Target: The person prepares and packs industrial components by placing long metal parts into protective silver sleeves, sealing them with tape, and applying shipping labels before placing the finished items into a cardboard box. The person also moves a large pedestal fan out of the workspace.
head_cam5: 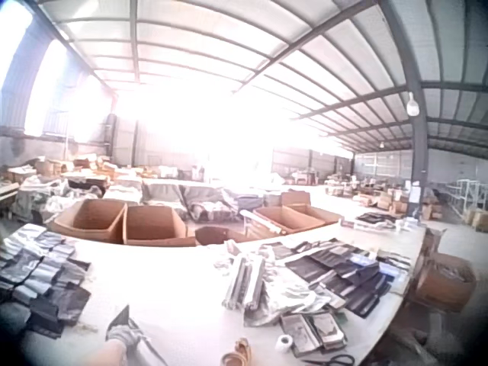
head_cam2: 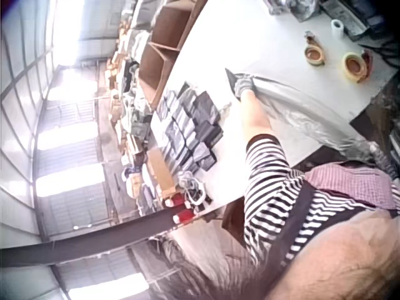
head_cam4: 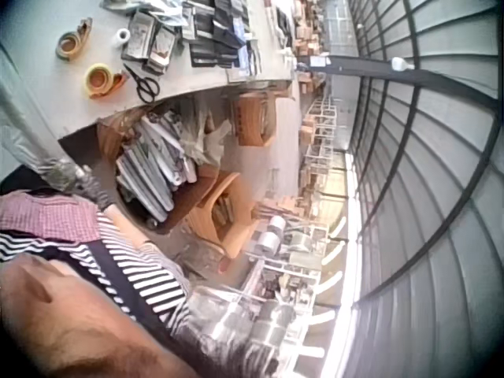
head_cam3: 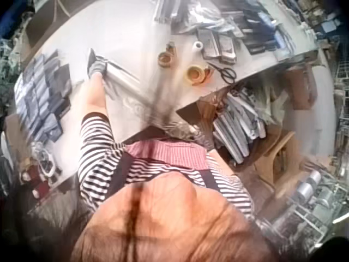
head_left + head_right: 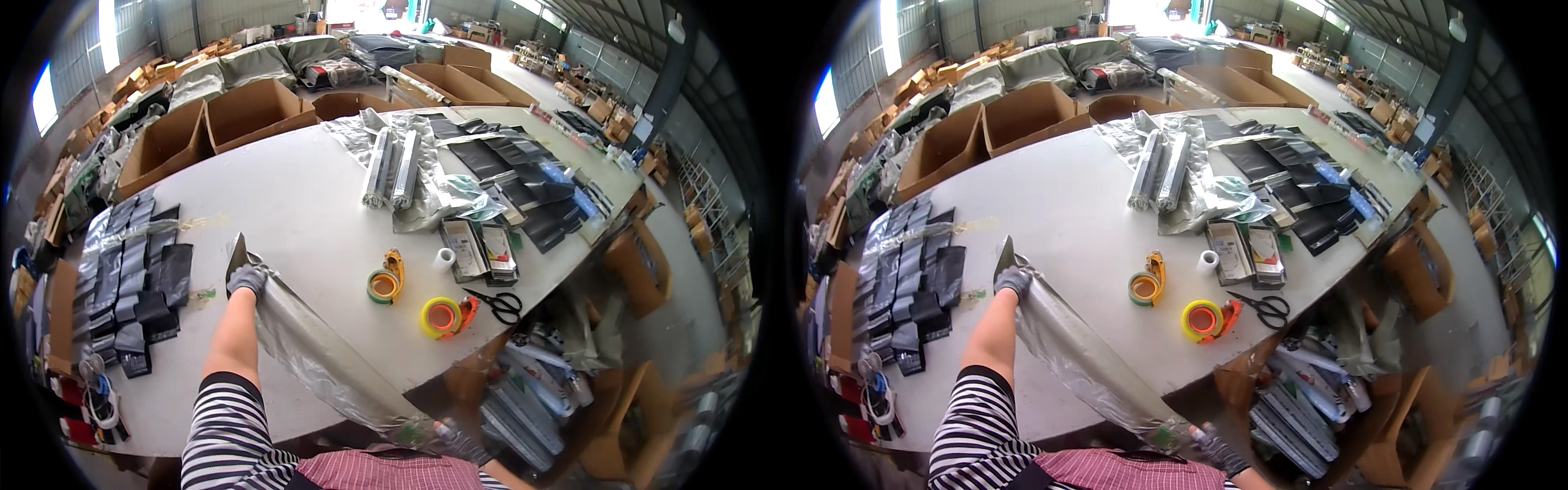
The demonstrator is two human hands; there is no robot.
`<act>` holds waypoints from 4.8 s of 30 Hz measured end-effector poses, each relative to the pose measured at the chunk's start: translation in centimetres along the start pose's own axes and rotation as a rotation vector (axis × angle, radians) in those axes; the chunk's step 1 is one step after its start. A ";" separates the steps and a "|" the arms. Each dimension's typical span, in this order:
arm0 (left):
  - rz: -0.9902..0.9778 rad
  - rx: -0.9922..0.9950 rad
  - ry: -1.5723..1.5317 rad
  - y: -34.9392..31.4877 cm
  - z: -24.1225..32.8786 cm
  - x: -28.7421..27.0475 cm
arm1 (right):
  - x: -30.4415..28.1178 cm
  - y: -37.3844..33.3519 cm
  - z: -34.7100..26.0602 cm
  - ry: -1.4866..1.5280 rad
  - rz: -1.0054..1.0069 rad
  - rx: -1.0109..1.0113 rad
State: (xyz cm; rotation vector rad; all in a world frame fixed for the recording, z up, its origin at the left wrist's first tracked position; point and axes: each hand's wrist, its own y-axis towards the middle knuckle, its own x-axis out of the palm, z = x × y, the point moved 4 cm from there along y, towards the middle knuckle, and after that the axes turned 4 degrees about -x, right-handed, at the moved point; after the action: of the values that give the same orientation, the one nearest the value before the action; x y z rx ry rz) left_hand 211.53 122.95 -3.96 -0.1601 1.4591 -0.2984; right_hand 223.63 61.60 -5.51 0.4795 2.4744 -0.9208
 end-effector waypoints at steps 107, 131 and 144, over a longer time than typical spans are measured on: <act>-0.672 1.183 -0.963 -41.4 -6.1 -3.4 | 1.1 1.9 -17.7 1.560 0.142 -0.298; -0.927 0.081 -0.456 -33.8 -23.4 18.6 | 15.1 13.3 10.1 1.538 0.479 0.050; 0.210 1.451 0.320 -32.6 -14.4 7.3 | 32.4 10.8 2.2 1.826 -0.037 0.463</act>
State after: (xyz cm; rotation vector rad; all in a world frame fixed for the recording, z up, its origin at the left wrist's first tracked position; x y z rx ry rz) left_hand 194.50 90.76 -3.10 1.2399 1.2317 -1.1535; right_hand 202.21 73.02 -29.60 2.2227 3.6115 -1.3623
